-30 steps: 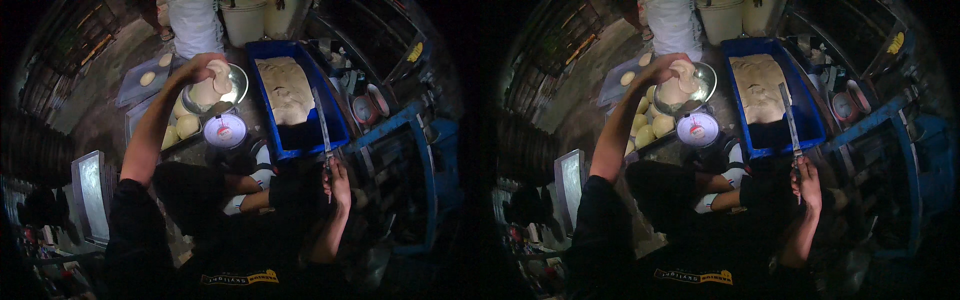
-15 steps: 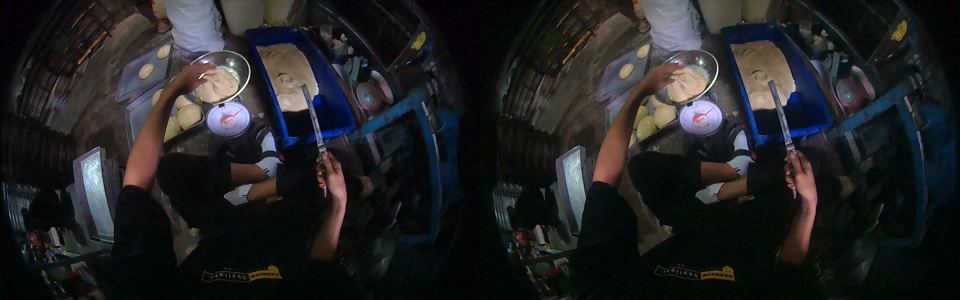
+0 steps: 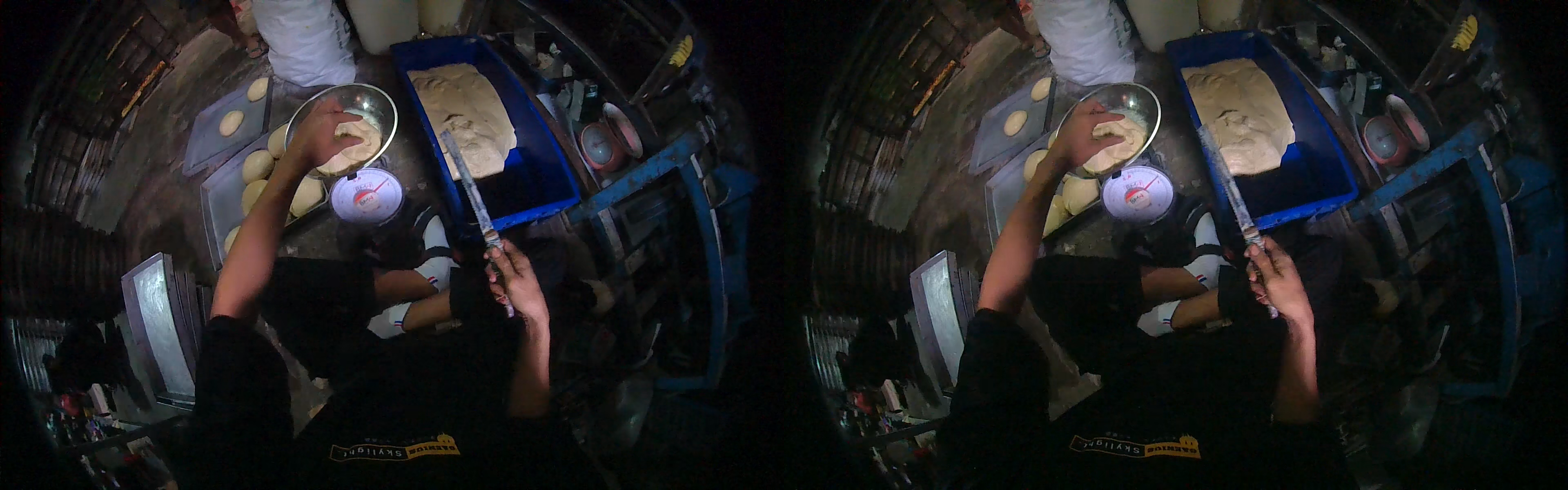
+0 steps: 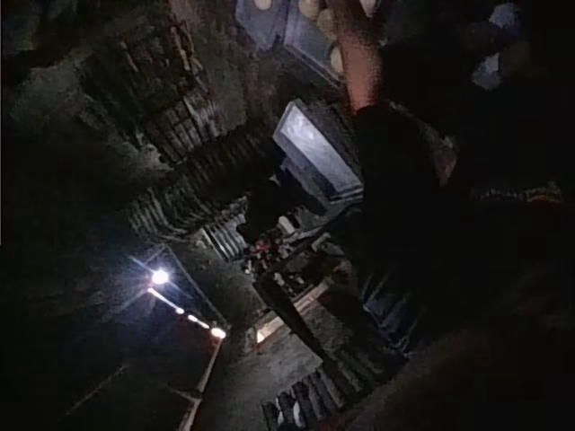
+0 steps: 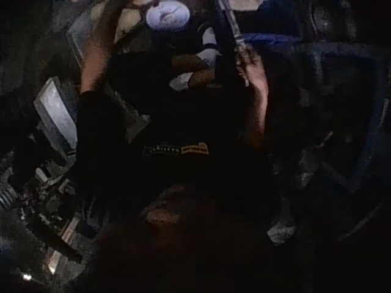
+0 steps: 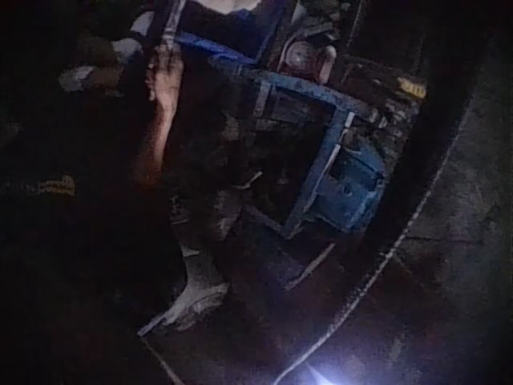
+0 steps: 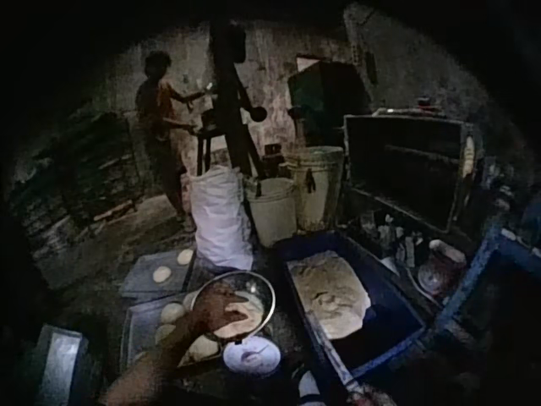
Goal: The person cuts sections of dough from a large container using a knife, weighs them on a scale, and then rounds the dough portions by hand before placing them onto a metal tray.
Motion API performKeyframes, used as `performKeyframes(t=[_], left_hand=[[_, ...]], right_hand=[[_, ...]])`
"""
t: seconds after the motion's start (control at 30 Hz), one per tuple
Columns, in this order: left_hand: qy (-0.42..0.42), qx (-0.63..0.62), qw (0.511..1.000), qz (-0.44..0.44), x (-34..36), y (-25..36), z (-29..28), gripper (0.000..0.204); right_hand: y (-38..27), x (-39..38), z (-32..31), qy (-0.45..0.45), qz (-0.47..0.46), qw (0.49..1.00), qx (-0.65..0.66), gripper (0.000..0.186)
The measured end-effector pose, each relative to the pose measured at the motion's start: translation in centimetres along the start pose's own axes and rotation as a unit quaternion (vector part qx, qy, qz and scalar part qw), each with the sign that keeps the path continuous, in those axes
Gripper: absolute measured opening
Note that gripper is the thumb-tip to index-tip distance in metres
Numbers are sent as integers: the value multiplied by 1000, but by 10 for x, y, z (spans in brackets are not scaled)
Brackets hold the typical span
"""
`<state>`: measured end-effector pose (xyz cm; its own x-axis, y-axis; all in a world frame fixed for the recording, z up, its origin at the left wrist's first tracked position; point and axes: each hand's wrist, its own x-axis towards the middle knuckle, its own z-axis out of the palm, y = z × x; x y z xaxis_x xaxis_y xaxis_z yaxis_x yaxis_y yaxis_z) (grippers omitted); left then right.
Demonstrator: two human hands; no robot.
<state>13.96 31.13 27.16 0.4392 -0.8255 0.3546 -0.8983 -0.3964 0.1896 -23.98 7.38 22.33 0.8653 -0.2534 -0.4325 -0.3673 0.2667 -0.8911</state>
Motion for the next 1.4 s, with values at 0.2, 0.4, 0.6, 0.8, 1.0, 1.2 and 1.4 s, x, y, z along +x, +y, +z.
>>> performKeyframes(t=[0.2, 0.4, 0.6, 0.8, 1.0, 1.2, 1.4], left_hand=[[49, -82, 989, -113, -18, -10, 21, 37], [131, -207, 963, -109, -34, -21, 15, 16], [110, -245, 954, -133, -17, 4, -21, 17], [230, -251, 929, -145, 23, 40, -46, 21], [127, -324, 929, -124, 113, 120, 29, 21], [-194, -57, 962, -181, 178, 167, 272, 46], [-337, -153, 929, -13, 164, 181, 242, 49]], right_hand=[[-9, 10, 42, -30, 1, 999, -19, 23], [-29, 47, 111, -70, -43, 991, -109, 28], [-79, 127, 181, -114, -66, 989, -63, 27], [-62, 160, 210, -143, -44, 984, -95, 32], [-43, 95, 42, 169, 4, 983, -67, 27], [10, 114, -174, 245, -100, 800, -538, 44], [6, 156, -183, 178, -77, 713, -674, 45]])
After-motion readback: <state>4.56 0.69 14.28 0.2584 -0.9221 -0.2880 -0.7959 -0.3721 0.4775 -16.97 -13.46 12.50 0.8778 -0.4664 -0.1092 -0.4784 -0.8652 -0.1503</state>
